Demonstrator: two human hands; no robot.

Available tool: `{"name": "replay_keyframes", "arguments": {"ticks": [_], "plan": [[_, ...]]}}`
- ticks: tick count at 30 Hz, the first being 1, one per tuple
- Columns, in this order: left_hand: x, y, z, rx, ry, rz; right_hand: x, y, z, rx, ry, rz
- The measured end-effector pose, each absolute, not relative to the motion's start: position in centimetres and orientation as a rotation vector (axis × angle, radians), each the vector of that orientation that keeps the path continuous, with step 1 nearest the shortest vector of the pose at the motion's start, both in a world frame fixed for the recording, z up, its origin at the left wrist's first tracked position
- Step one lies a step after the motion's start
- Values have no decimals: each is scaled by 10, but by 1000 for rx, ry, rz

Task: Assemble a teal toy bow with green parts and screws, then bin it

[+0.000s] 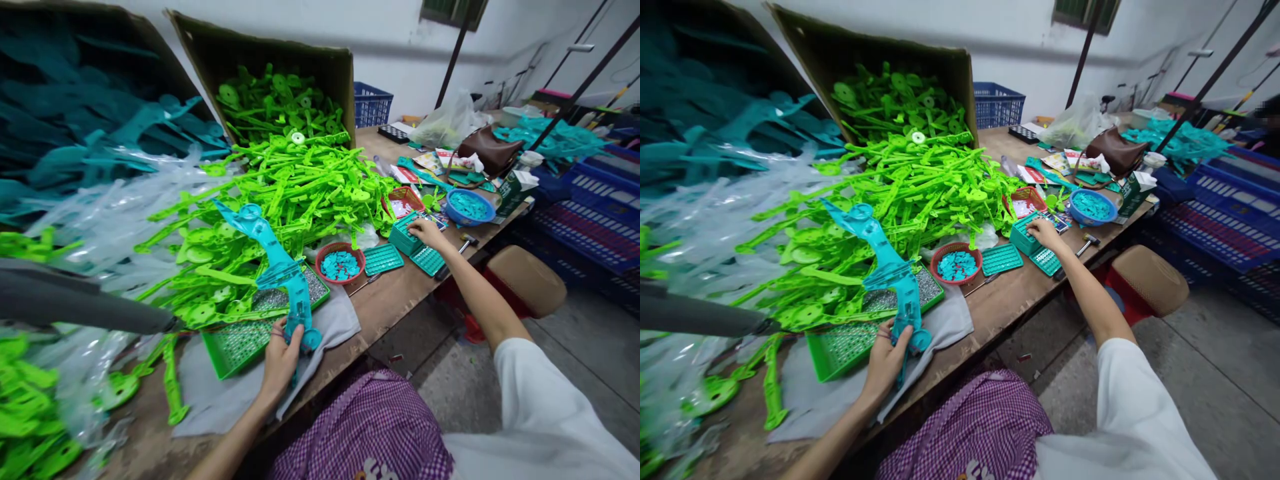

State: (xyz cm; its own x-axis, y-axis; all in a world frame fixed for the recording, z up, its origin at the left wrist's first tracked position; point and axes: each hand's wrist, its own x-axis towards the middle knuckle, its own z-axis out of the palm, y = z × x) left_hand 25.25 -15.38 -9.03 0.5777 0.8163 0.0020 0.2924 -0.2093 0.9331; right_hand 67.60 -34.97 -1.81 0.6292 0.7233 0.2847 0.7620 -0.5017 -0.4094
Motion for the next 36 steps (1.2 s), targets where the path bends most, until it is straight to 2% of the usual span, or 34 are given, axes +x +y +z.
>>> {"name": "replay_keyframes", "arguments": {"ticks": [7, 14, 23, 27, 31, 34, 36], "plan": [[252, -154, -95, 1714, 889, 588, 682, -346, -11, -2364, -1204, -102], [252, -155, -95, 1753, 895, 638, 681, -357, 4, -2460, -1117, -276], [252, -155, -96, 1809, 897, 670, 687, -326, 15, -2689, -1263, -115], [253, -159, -93, 1797, 913, 685, 674, -330, 26, -2704, -1277, -157], [253, -163, -92, 1769, 911, 683, 597, -316, 28, -2338, -1304, -293], [253, -165, -92, 1811, 928, 700, 496, -288, 4, -1874, -1575, -18], [253, -166, -92, 1841, 941, 714, 437, -267, -18, -1715, -1606, 112]]}}
